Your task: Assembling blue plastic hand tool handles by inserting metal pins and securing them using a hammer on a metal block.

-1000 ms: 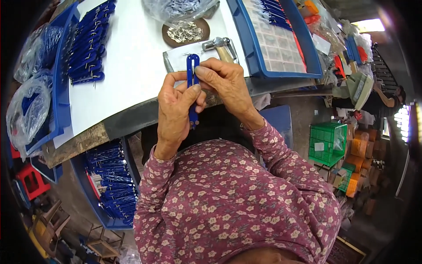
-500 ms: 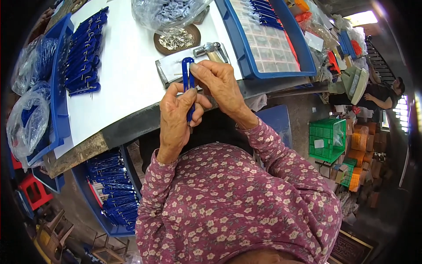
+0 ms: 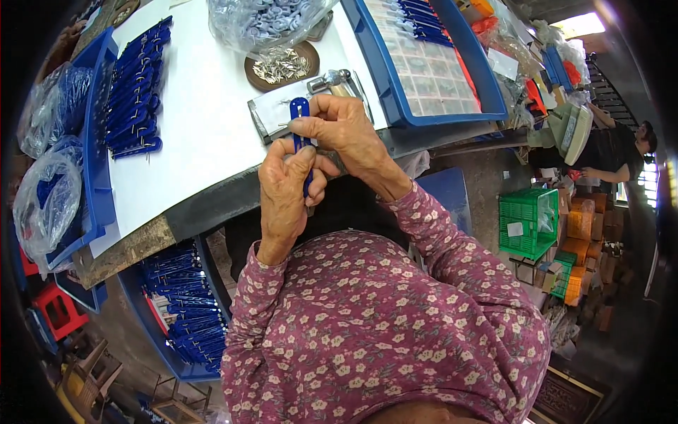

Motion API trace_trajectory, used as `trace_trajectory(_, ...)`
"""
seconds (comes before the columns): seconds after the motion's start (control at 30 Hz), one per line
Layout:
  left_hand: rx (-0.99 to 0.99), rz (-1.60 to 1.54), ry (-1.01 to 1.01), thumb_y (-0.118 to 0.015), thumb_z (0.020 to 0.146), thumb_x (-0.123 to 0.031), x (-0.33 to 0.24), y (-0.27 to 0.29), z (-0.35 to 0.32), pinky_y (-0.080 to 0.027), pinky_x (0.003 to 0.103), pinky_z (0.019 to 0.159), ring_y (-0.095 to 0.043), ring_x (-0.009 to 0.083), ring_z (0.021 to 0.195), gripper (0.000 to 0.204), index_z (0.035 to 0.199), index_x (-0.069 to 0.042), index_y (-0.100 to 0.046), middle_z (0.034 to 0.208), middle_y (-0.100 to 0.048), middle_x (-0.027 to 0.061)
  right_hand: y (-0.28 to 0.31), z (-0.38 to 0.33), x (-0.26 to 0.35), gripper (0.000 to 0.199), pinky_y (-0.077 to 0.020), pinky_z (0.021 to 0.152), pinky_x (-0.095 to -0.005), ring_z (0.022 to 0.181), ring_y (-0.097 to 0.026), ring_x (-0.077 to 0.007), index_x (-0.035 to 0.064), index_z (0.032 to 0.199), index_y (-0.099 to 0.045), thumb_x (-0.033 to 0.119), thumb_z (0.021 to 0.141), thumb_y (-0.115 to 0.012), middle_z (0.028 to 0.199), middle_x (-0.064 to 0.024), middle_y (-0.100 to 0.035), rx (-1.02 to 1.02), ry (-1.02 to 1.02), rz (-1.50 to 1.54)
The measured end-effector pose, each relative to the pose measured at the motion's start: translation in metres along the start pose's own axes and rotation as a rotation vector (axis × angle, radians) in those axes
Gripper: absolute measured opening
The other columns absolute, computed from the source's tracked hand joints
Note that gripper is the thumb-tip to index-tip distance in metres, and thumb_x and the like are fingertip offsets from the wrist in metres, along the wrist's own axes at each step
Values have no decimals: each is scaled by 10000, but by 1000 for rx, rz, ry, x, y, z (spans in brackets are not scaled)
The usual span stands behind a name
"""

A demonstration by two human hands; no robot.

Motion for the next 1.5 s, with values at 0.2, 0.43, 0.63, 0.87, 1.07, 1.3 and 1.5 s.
trace_trajectory(0.2, -13, 11, 11, -477, 906, -163, -2, 1, 0, -304, 150, 372, -410, 38, 457, 153, 898, -33, -399, 715, -581, 146, 0, 4, -4, 232, -390, 443, -173, 546, -506, -67, -45, 831, -591, 154, 739, -670, 666, -36, -556, 37, 41, 156)
trace_trajectory(0.43, 7, 83, -38, -468, 915, -181, -5, 4, -1, -331, 154, 375, -395, 38, 437, 154, 913, -32, -427, 743, -591, 156, 0, 1, 0, 191, -304, 425, -148, 520, -400, -7, 32, 817, -570, 217, 817, -619, 670, 28, -488, 73, -8, 47)
trace_trajectory(0.63, -9, 89, -49, -481, 900, -150, -8, 3, -1, -301, 155, 372, -400, 36, 451, 138, 889, -36, -405, 705, -581, 136, -6, 2, 2, 282, -233, 392, -178, 455, -318, -4, 81, 646, -506, 254, 856, -579, 555, 67, -422, 79, 5, 147)
trace_trajectory(0.87, -36, 98, -56, -475, 899, -132, -6, 9, -1, -304, 158, 369, -402, 37, 447, 124, 880, -36, -399, 690, -579, 128, -11, 5, 3, 227, -298, 404, -184, 486, -399, -28, 10, 715, -572, 210, 811, -624, 576, 28, -481, 15, 52, -50)
trace_trajectory(1.07, -46, 100, -36, -473, 904, -148, -6, 10, 0, -312, 153, 372, -402, 38, 443, 132, 897, -33, -408, 704, -581, 132, -9, 6, 0, 199, -363, 421, -165, 524, -479, -44, -47, 818, -592, 132, 766, -662, 649, -25, -555, 58, -15, 141)
trace_trajectory(1.3, -22, 64, -50, -461, 915, -174, -6, 12, 3, -330, 146, 368, -394, 37, 432, 143, 916, -38, -418, 721, -585, 138, -10, 6, -3, 174, -384, 470, -153, 569, -495, -47, -15, 871, -587, 121, 781, -648, 720, -19, -563, 72, 66, 78)
trace_trajectory(1.5, -30, 104, -50, -460, 915, -169, -4, 12, 3, -314, 147, 366, -391, 36, 435, 136, 922, -40, -420, 721, -583, 134, -10, 2, 0, 182, -413, 500, -154, 608, -536, -46, -16, 871, -599, 139, 788, -643, 710, -20, -579, 27, 103, -42)
Point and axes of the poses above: each hand's wrist, its own z-axis towards the middle knuckle, its own y-axis out of the back of the hand, x = y × z, the point moved 2 cm from there along z, towards the middle knuckle
